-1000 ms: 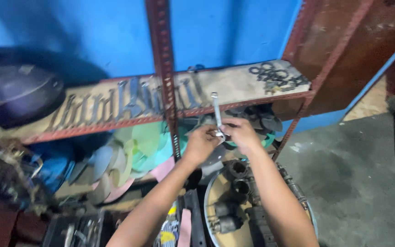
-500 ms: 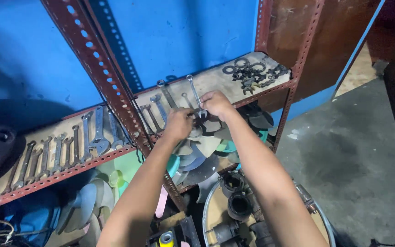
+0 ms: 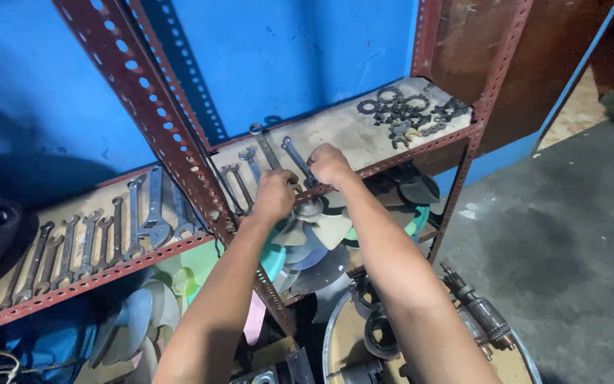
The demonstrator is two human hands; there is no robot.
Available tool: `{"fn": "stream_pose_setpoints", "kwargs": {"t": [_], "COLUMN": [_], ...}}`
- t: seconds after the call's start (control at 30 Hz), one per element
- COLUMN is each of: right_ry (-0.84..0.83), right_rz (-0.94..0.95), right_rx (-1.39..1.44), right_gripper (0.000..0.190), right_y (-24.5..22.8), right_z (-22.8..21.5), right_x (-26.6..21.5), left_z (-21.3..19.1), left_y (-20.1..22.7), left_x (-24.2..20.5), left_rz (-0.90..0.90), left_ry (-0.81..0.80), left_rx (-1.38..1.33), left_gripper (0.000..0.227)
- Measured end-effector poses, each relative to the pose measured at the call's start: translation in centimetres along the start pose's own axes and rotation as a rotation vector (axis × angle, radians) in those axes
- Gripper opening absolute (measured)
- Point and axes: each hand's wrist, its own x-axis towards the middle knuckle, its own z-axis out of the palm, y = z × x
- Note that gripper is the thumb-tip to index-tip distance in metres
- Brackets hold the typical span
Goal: Organizing and sorting various wrenches between a toolbox and a storage shelf
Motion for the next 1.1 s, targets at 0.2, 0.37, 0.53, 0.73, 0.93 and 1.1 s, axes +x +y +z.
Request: {"fn": "stream_pose_setpoints", "kwargs": {"t": [0.2, 0.37, 0.53, 0.73, 0.93, 1.1], "right_ry": [-0.058, -0.063, -0.048, 0.007, 0.343, 0.492], "right_rz": [-0.093, -0.038, -0.091, -0.166, -0.491, -0.598], "right_rx": [-0.204, -0.251, -0.230, -0.238, -0.099, 0.032], "right_gripper": [0.031, 0.033, 0.031, 0.029, 0.022, 0.018], "right_y": [-2.4, -3.5, -1.4, -1.5, -0.5, 0.0], "right_z": [-1.0, -1.4, -0.2, -0.7, -0.3, 2.6], "right_x": [-1.7, -3.2, -1.7, -4.8, -10.1, -18.2], "left_z": [-0.4, -1.1, 0.3, -1.1, -3.9, -3.8], "left_y": [1.0, 1.0, 0.2, 1.6, 5.7, 7.2], "left_x": [-0.9, -1.5, -0.9, -2.3, -9.0, -18.5], "left_rz": [0.092, 0.168, 0.216, 0.140, 0.131, 0.028], "left_ry": [0.101, 0.110, 0.131, 0.174, 0.401, 0.421], "left_rx": [-0.009, 0.018, 0.021, -0.077, -0.184, -0.389], "left_gripper": [0.022, 0.027, 0.026, 0.028, 0.023, 0.016]}}
